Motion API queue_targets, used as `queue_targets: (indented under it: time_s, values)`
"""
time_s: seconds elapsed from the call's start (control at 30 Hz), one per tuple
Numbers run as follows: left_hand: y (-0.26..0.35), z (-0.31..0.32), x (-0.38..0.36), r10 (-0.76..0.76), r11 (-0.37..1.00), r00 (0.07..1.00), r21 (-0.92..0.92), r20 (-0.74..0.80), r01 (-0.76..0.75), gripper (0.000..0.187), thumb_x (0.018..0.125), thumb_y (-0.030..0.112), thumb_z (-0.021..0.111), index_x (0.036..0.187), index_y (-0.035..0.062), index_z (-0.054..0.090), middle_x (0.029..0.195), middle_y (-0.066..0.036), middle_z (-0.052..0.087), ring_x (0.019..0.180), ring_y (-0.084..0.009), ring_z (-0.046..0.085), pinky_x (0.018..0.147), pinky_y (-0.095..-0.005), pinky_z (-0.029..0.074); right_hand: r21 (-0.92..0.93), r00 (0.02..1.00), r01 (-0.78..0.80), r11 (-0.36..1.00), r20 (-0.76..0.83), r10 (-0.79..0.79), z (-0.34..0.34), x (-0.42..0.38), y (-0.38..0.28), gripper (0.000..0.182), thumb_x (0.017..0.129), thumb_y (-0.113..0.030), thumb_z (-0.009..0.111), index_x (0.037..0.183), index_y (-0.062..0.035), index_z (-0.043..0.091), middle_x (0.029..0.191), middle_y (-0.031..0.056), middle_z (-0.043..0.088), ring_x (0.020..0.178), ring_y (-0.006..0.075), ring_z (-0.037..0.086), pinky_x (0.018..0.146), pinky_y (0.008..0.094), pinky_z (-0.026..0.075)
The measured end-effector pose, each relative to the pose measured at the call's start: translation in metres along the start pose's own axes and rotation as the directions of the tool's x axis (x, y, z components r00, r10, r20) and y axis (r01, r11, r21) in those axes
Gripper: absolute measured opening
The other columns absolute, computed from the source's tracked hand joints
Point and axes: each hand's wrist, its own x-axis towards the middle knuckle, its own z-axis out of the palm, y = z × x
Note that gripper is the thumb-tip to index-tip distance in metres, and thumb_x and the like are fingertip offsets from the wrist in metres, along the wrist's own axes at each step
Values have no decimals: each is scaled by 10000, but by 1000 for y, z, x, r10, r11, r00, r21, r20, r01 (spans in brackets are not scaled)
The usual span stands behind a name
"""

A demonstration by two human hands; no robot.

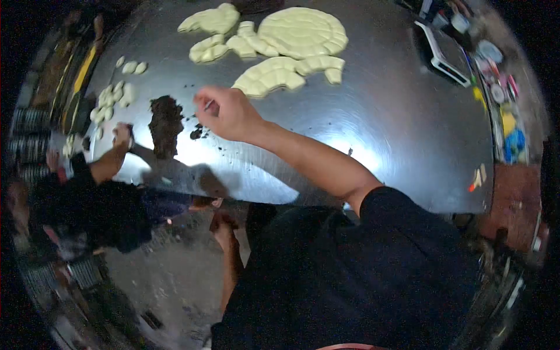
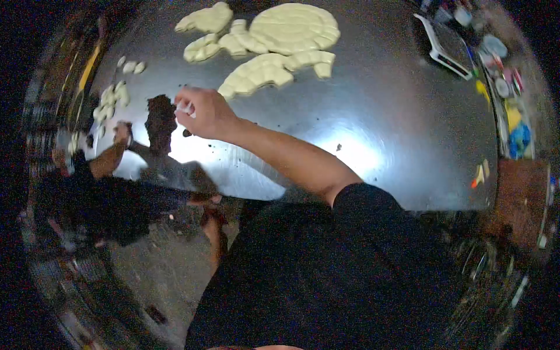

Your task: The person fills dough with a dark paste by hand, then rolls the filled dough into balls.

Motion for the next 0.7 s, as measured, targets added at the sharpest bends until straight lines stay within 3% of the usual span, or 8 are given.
queue_targets:
  time_s: [0.07,0.17,0.2,0.3,0.43,0.5,0.63,0.7]
  values:
    - [-4,-12,1,-99,966,994,-235,35,105,395,990,303,481,705,42,559,546,-39,494,433,-141,445,457,-304,380,-487,993,97,868,106,-51,-30,-14,34,242,755,-213,643,922,-38,634,919,169,652,855,286,646,735,395,503]
    - [-6,-26,-12,-189,943,980,-291,-60,164,380,986,276,499,690,43,557,533,-37,473,410,-128,420,436,-296,379,-748,926,-345,567,-171,338,-112,-30,102,281,743,-237,626,960,-60,649,962,174,646,920,353,621,784,465,488]
    - [-2,-25,-16,-243,925,963,-327,-113,195,375,983,262,509,683,43,555,526,-36,462,399,-121,407,426,-292,379,-842,964,-255,476,-259,58,-141,-37,131,329,748,-225,632,1040,-75,635,1023,184,621,923,364,619,793,452,499]
    - [27,-24,-26,-418,886,909,-226,-12,404,314,979,239,517,763,24,592,562,-45,497,436,-127,450,431,-284,378,-895,910,-387,220,-332,248,-220,-62,189,418,750,-209,640,1151,-102,586,1225,199,536,970,380,615,795,438,514]
    - [97,5,-39,-369,911,928,-175,53,373,279,970,235,531,822,12,609,630,-61,551,496,-122,493,452,-274,387,-835,936,-345,428,-274,220,-227,-79,194,202,768,-158,617,943,-61,640,888,164,643,820,330,646,708,441,514]
    - [142,29,-39,-157,961,933,-168,324,220,287,945,239,569,893,-38,626,699,-67,588,608,-131,546,523,-274,433,-491,820,-572,658,-364,441,-196,-97,156,115,797,-135,599,848,-36,625,712,124,619,683,212,616,643,362,490]
    - [187,112,-36,569,818,776,-286,272,-499,280,861,131,653,1101,-13,631,1074,-113,598,901,-211,602,761,-313,517,95,924,-334,938,-162,346,-112,-144,93,88,856,-118,584,825,-38,568,685,-15,539,618,56,497,558,240,410]
    - [226,135,-39,450,888,788,-305,420,-345,262,839,104,676,1089,30,655,1118,-147,588,964,-210,608,759,-311,527,4,944,-248,969,-224,243,-99,-136,31,165,867,-172,600,860,-10,574,651,56,569,568,118,517,522,298,419]
